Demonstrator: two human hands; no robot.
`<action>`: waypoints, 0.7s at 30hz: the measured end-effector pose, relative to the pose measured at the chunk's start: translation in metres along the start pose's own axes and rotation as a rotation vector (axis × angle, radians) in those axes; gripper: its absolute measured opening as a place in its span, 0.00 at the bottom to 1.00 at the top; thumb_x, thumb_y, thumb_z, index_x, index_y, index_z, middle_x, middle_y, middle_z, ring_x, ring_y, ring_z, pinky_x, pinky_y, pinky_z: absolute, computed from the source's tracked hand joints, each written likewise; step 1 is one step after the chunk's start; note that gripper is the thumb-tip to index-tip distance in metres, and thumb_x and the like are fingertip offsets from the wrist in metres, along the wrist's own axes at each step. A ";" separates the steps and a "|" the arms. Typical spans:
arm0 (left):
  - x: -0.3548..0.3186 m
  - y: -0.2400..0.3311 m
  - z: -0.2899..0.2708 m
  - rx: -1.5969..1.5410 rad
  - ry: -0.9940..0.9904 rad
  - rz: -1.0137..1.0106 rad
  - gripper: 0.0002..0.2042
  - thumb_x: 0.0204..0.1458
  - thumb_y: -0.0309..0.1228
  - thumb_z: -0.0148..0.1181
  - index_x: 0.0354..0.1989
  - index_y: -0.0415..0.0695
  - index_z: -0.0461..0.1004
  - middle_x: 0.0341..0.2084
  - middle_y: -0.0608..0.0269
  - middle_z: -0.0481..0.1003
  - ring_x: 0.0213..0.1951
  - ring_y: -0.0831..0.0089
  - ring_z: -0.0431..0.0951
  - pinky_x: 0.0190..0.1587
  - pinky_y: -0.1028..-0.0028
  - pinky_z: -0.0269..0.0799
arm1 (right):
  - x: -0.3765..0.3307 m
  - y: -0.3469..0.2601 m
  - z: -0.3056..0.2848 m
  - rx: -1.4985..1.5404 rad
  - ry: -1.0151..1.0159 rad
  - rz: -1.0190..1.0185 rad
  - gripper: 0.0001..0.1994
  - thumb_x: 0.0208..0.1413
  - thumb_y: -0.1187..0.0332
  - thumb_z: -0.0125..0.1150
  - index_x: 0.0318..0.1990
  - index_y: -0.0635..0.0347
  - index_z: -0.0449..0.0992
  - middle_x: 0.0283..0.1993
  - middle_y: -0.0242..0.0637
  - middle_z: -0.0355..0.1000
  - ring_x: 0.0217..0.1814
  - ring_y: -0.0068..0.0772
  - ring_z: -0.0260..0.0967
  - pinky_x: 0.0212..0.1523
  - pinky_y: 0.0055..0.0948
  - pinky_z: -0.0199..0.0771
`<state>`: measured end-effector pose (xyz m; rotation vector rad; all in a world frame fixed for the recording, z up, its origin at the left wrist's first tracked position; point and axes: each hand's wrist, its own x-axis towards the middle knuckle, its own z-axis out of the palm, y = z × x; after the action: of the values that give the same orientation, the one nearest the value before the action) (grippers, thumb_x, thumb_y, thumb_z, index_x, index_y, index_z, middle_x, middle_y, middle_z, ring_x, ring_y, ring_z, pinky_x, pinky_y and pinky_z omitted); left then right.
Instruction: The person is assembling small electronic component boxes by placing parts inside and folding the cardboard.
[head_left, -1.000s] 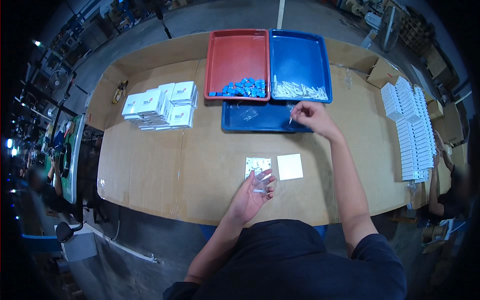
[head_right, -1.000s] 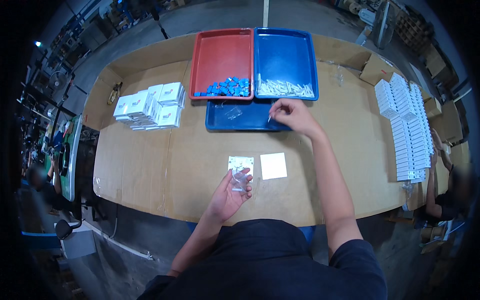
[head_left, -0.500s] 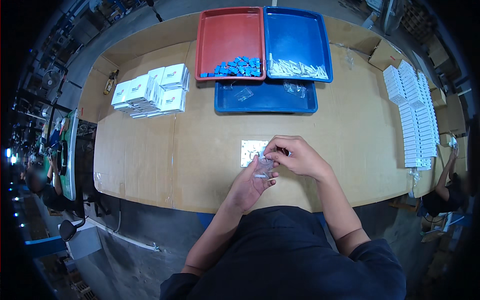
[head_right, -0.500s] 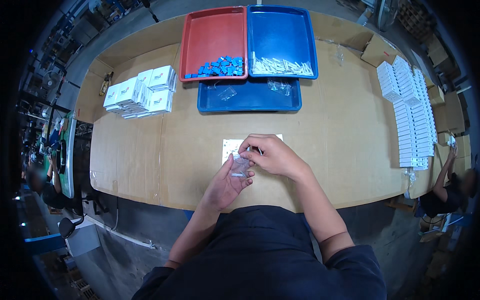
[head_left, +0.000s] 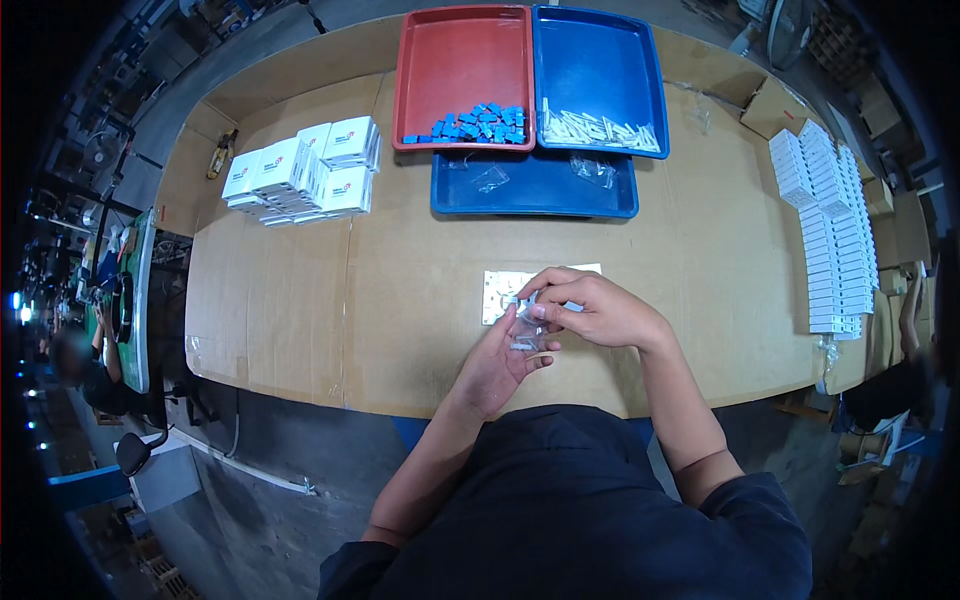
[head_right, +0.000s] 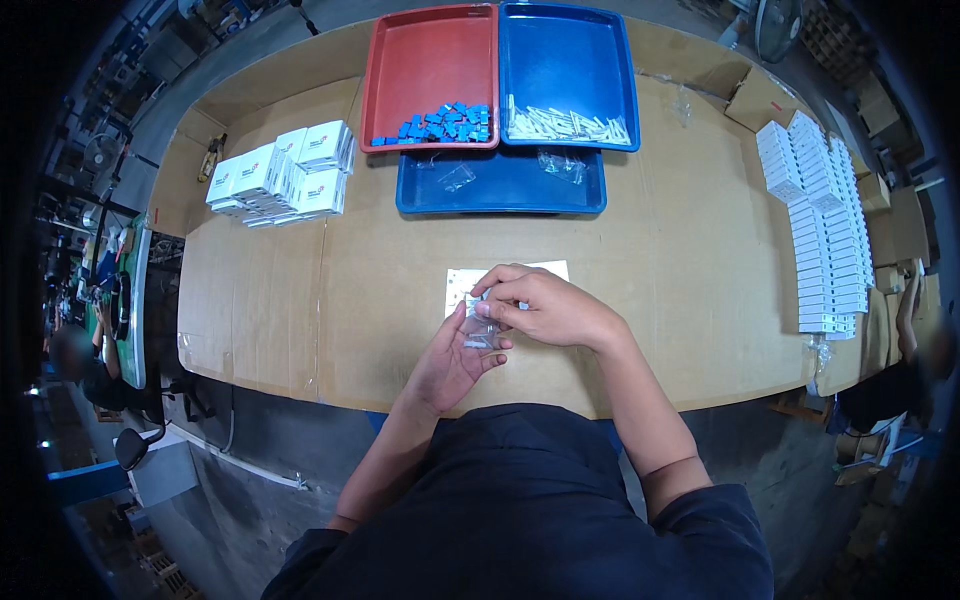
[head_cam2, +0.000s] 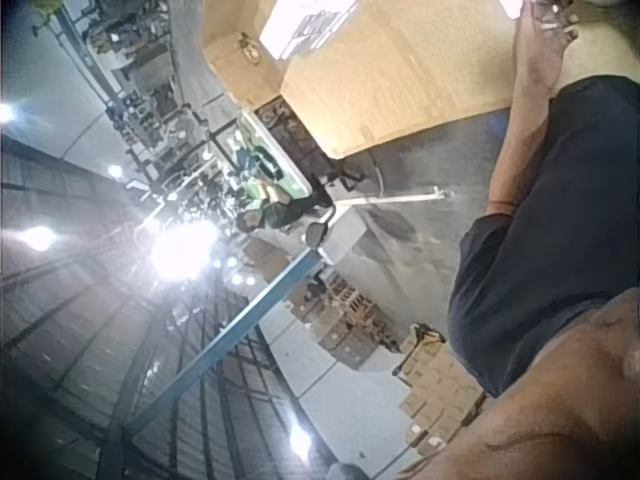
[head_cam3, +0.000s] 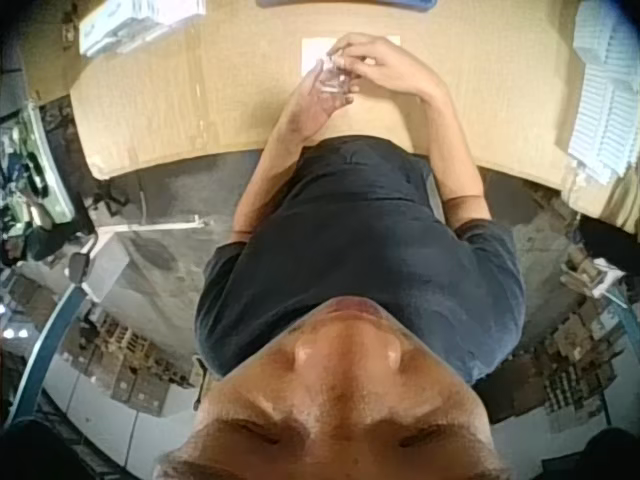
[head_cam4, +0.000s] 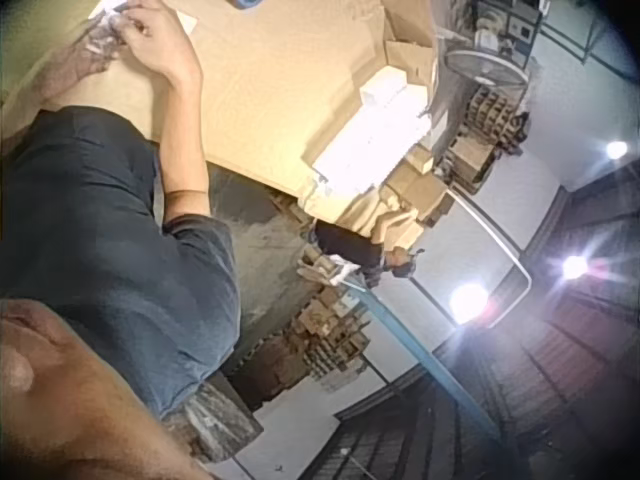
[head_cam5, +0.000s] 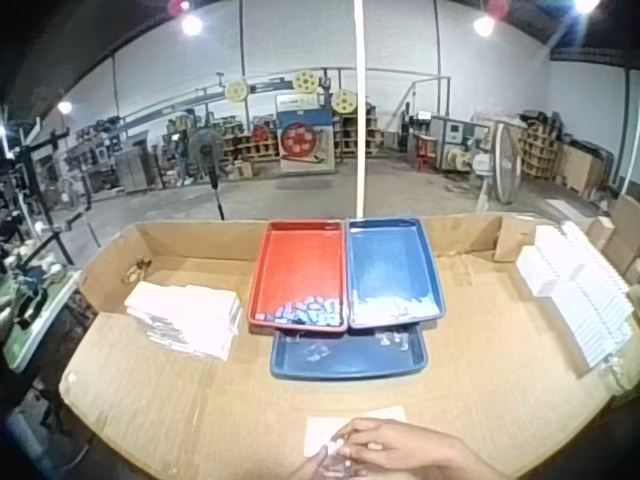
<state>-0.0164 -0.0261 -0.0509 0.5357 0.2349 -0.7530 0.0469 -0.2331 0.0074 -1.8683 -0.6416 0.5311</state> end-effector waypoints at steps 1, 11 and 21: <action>0.000 0.000 0.000 -0.001 0.000 0.001 0.21 0.75 0.47 0.37 0.60 0.47 0.69 0.49 0.65 0.77 0.47 0.69 0.81 0.49 0.68 0.78 | 0.000 0.001 0.000 -0.030 -0.011 -0.010 0.12 0.70 0.65 0.57 0.44 0.65 0.82 0.55 0.39 0.77 0.55 0.37 0.75 0.56 0.34 0.74; 0.004 -0.008 -0.011 0.120 0.024 0.037 0.21 0.75 0.45 0.38 0.59 0.42 0.70 0.48 0.61 0.78 0.48 0.68 0.81 0.51 0.67 0.79 | 0.005 0.000 0.009 0.013 -0.210 0.111 0.20 0.74 0.57 0.52 0.54 0.66 0.80 0.51 0.41 0.79 0.50 0.36 0.77 0.52 0.32 0.76; -0.005 -0.004 -0.002 0.299 0.006 0.069 0.25 0.76 0.43 0.36 0.67 0.35 0.69 0.49 0.54 0.79 0.46 0.71 0.79 0.53 0.69 0.74 | 0.021 0.044 -0.075 0.056 0.349 0.161 0.14 0.71 0.63 0.57 0.45 0.66 0.83 0.42 0.35 0.82 0.47 0.24 0.76 0.52 0.30 0.76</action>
<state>-0.0223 -0.0244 -0.0523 0.8252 0.1082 -0.7232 0.1179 -0.2853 -0.0078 -1.9085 -0.2448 0.3098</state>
